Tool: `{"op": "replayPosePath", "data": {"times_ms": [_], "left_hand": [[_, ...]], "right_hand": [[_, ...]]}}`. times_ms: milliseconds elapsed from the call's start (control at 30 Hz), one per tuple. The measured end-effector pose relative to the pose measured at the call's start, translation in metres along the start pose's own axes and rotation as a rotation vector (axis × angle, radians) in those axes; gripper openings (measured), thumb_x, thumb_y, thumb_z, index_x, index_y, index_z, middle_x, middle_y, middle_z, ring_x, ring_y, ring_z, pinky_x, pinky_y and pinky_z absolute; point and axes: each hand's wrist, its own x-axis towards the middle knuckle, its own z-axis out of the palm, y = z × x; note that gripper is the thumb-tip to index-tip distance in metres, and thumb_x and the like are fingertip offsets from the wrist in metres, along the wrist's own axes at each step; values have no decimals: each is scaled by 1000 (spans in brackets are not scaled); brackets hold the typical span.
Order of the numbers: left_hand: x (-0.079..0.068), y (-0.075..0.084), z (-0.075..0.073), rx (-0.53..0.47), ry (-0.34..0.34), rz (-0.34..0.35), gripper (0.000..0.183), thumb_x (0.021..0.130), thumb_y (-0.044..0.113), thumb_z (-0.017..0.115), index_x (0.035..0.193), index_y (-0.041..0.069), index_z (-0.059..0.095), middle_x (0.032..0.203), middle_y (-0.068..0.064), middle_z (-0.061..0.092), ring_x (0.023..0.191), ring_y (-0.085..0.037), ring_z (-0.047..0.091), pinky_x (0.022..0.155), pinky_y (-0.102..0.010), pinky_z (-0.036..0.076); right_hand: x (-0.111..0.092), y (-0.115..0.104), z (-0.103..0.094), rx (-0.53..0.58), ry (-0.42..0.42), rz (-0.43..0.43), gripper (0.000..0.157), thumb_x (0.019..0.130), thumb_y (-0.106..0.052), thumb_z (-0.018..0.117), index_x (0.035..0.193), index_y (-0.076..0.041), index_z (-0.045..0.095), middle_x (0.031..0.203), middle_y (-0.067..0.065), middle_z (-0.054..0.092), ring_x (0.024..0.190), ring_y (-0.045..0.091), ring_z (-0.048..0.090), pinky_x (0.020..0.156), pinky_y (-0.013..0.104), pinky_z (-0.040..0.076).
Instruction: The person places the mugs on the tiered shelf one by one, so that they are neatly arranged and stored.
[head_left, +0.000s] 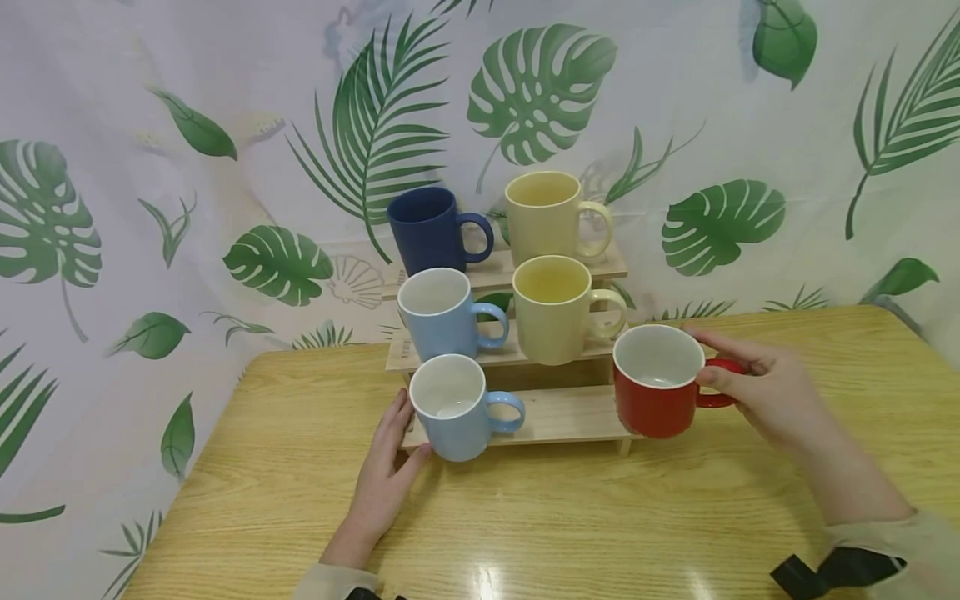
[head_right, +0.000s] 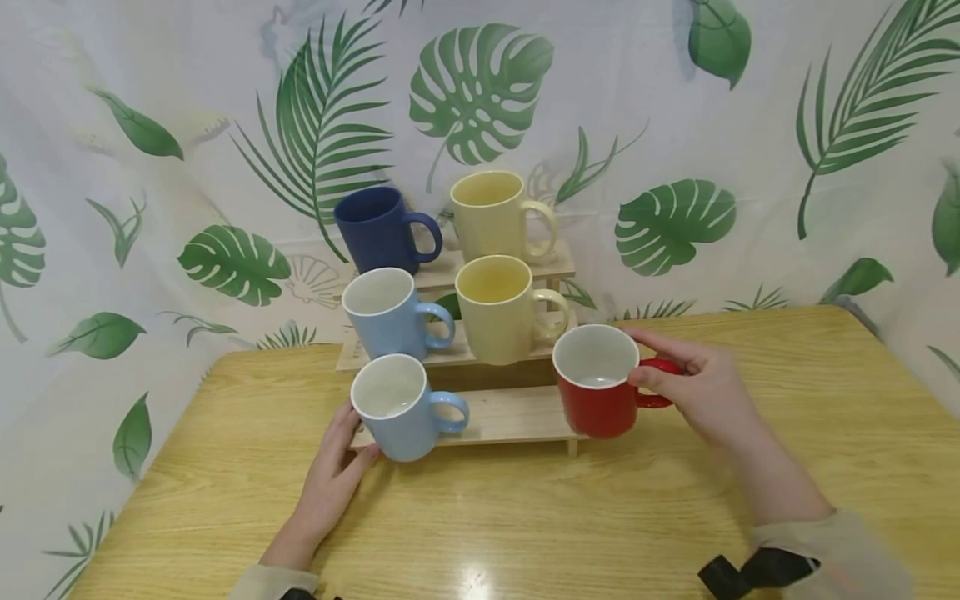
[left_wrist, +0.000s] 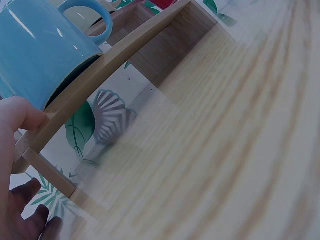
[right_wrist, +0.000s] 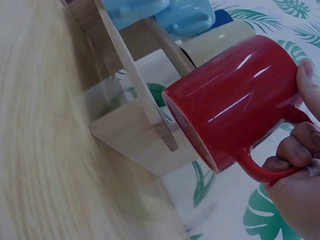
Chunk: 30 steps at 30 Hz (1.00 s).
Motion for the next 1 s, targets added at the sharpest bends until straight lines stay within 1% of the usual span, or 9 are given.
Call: {"op": "replayPosePath", "data": {"times_ms": [67,233,300,333,467,567,700,867,1000], "left_hand": [[0,0,0,-1,1,4,59,95,12,59,146,-1,34,156,-15,20,140,-30,24,91,-34,47],[-1,0,-1,5,6,-3,58,95,12,59,146,-2,34,156,-14,21,140,-30,24,91,-34,47],[-1,1,-2,10,9,-8,58,95,12,59,146,-2,34,156,-14,21,140,-30,25,91,-34,46],[-1,1,-2,10,10,-12,58,95,12,59,146,-2,34,156,-14,21,140,-30,25,91,-34,46],[-1,1,-3,13,17,-15,58,95,12,60,145,-2,35,156,-14,22,139,-31,25,91,-35,46],[-1,0,-2,12,13,-11,58,95,12,60,145,-2,35,156,-13,22,139,-31,26,90,-34,47],[0,-1,-1,4,6,-3,58,95,12,60,146,-1,35,156,-13,21,139,-31,27,89,-32,48],[0,-1,0,8,13,7,58,94,12,60,146,-1,36,155,-16,22,139,-31,27,89,-35,48],[0,0,0,18,18,3,58,94,12,60,145,-1,36,155,-16,23,139,-31,25,91,-37,47]], "right_hand": [[1,3,5,-2,-16,-5,44,90,11,56,128,-9,63,115,-2,67,93,15,66,69,34,56],[1,10,21,4,0,7,44,88,12,58,125,-11,66,101,2,70,87,17,66,68,36,57],[2,13,28,-1,12,15,44,88,11,59,125,-12,66,99,2,70,86,17,66,68,35,57],[3,14,32,4,6,13,44,89,10,59,126,-11,65,102,1,70,87,16,66,68,35,56],[6,23,45,3,5,25,43,89,7,61,126,-15,66,102,-1,71,88,15,67,70,35,56],[8,28,55,4,14,24,42,88,6,63,123,-18,68,97,0,71,84,15,67,71,33,56],[9,33,67,17,26,2,42,86,7,65,120,-17,69,101,-2,71,83,14,68,72,29,55],[10,36,76,20,37,-19,43,85,9,65,120,-14,69,110,-4,69,90,13,67,75,27,54],[12,38,79,28,36,-21,41,85,9,65,120,-13,69,108,-2,70,89,13,67,75,28,55]]}}
